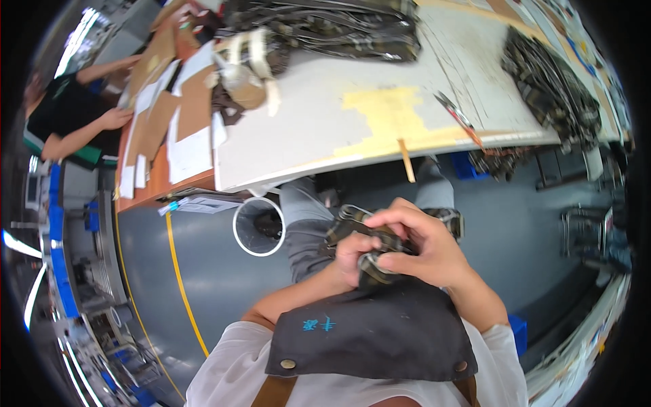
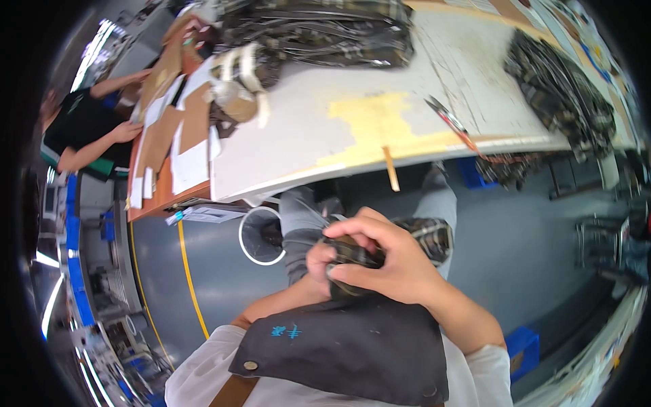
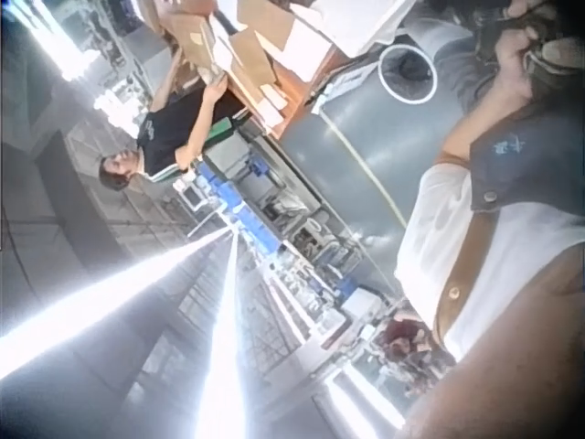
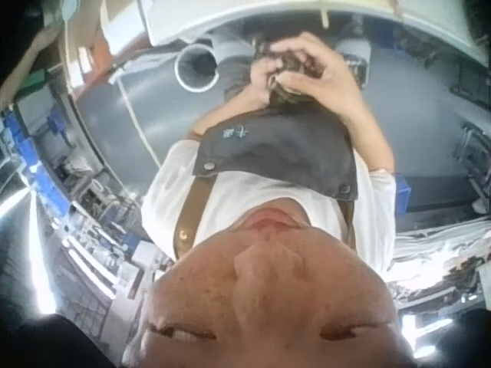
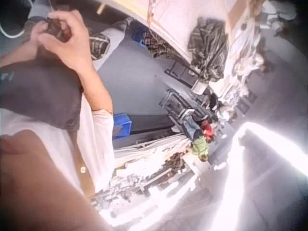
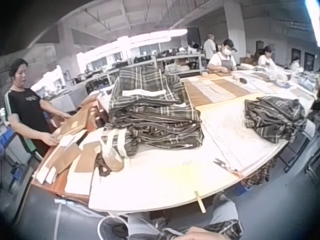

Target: Assembling and checking plaid fabric components in a garment workshop.

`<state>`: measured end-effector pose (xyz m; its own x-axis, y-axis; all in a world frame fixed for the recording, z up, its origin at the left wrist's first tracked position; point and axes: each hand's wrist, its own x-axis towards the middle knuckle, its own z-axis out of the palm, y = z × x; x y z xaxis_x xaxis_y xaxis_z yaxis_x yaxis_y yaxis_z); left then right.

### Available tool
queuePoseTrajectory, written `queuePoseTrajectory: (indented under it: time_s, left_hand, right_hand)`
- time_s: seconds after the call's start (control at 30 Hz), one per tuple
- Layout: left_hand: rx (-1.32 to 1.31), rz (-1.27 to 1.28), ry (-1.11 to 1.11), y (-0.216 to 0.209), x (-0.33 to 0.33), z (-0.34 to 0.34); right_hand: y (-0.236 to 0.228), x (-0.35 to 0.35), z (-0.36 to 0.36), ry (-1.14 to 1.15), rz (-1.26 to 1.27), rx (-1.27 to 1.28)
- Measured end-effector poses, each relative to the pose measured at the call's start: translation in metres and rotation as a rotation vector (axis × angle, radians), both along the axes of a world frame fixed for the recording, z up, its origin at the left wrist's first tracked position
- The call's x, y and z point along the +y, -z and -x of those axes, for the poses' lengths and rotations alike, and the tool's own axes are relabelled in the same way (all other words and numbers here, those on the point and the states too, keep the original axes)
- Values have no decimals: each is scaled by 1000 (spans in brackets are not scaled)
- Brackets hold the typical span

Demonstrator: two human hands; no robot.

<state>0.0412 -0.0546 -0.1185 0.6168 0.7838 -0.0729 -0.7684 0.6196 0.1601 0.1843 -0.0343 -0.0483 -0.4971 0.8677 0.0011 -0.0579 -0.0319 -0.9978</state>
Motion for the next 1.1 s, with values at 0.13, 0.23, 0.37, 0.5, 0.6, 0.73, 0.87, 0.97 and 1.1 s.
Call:
queuePoseTrajectory:
  time_s: [0.13,0.23,0.37,0.5,0.6,0.73,0.87,0.97,1.1]
  left_hand:
    - [-5,82,31,6,-8,-5]
    - [-40,142,66,2,-9,-2]
    - [-45,127,25,-5,-3,4]
    - [-180,24,-35,-1,-7,17]
    - [-145,1,-59,-12,3,17]
    - [-304,74,-41,-9,2,18]
    - [-273,83,-26,-12,2,18]
    - [-233,65,-54,-9,4,19]
    - [-127,32,-93,-12,7,21]
  right_hand:
    - [1,-8,-1,13,-46,-76]
    - [-7,-16,3,155,-44,-51]
    - [-11,-13,0,423,-516,-191]
    - [-19,-10,-1,430,-901,-258]
    - [-13,-1,-2,460,-945,-318]
    - [-11,-3,1,485,-1044,-379]
    - [-14,0,3,470,-1132,-425]
    - [-14,4,2,450,-1159,-439]
    - [-16,7,-2,361,-1181,-462]
